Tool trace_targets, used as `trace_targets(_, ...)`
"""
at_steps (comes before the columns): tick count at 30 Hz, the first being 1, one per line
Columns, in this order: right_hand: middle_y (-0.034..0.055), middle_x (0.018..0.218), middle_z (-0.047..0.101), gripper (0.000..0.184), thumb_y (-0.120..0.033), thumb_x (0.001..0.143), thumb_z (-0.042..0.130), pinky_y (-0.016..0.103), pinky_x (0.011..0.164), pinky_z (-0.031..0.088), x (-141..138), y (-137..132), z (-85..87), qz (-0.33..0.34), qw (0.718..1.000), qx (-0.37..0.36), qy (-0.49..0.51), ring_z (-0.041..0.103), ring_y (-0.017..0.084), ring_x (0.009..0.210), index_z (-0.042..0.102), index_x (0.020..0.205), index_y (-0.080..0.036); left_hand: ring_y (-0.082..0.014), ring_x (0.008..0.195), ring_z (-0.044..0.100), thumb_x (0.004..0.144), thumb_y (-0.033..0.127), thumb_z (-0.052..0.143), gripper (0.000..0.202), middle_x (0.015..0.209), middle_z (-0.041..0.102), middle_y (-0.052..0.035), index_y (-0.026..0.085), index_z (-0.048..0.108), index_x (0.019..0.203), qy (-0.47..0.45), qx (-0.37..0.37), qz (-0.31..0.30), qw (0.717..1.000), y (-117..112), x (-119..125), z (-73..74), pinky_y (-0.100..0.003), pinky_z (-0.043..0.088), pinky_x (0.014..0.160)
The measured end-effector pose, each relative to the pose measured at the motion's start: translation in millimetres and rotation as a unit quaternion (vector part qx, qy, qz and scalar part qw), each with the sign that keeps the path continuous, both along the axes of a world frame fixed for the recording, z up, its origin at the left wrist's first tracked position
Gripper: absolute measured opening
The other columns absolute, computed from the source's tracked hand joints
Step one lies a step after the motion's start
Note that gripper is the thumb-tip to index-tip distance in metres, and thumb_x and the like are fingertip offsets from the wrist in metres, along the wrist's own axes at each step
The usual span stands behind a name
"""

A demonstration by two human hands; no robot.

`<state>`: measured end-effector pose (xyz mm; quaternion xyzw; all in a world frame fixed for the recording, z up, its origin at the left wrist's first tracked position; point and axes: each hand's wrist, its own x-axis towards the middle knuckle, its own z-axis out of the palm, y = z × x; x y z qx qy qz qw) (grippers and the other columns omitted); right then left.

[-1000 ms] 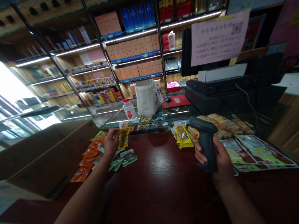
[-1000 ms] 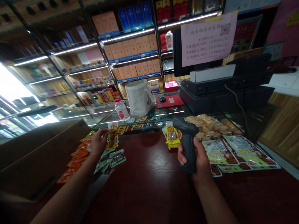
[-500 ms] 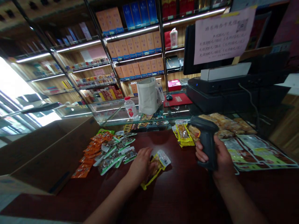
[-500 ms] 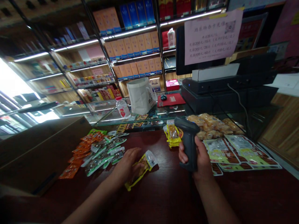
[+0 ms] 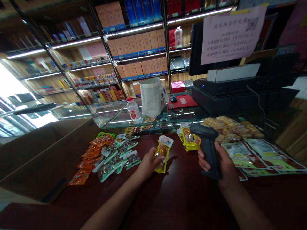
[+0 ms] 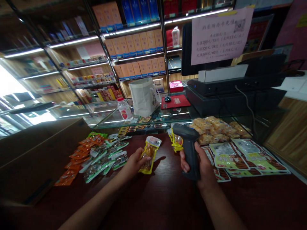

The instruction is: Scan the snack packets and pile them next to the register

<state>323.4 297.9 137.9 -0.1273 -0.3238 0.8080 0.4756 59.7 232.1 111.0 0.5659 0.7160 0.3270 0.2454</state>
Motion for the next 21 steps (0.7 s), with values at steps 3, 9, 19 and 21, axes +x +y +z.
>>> trace_targets(3,0.0021,0.063,0.061,0.041,-0.054,0.083,0.064,0.018,0.038,0.04,-4,-3,-2.0,0.02,0.999,-0.001,-0.027,0.046,0.006,0.037,0.07,0.073,-0.015,-0.0184,0.081,0.063,0.076,0.047,0.064,0.035,0.088,0.064,-0.0011,0.022,0.047,0.093,-0.191,0.042,0.004,0.981,6,-2,-14.4,-0.03,0.049,0.072)
trace_targets(9,0.0014,0.063,0.062,0.042,-0.057,0.083,0.065,0.018,0.038,0.04,-12,-9,-6.3,0.043,0.998,-0.008,-0.052,0.047,0.006,0.036,0.072,0.084,-0.016,-0.0177,0.07,0.068,0.061,0.044,0.081,0.049,0.082,0.071,-0.0009,0.021,0.048,0.088,-0.371,0.027,0.033,0.928,6,-5,-19.5,-0.03,0.054,0.069)
trace_targets(19,0.0016,0.066,0.064,0.045,-0.06,0.083,0.065,0.017,0.039,0.039,-15,-23,-4.5,0.029,0.992,0.023,-0.123,0.049,0.006,0.038,0.066,0.082,-0.015,-0.0131,0.067,0.067,0.062,0.041,0.084,0.042,0.079,0.074,-0.0008,0.018,0.052,0.076,-0.369,0.11,0.101,0.917,9,-8,-17.8,-0.023,0.052,0.065)
trace_targets(21,0.0007,0.067,0.064,0.045,-0.061,0.082,0.066,0.018,0.039,0.039,-16,-24,-3.4,0.014,0.989,0.033,-0.146,0.05,0.007,0.038,0.066,0.093,-0.017,-0.0119,0.066,0.066,0.064,0.04,0.083,0.04,0.077,0.073,0.0004,0.018,0.051,0.075,-0.359,0.122,0.105,0.919,9,-8,-18.2,-0.021,0.05,0.064)
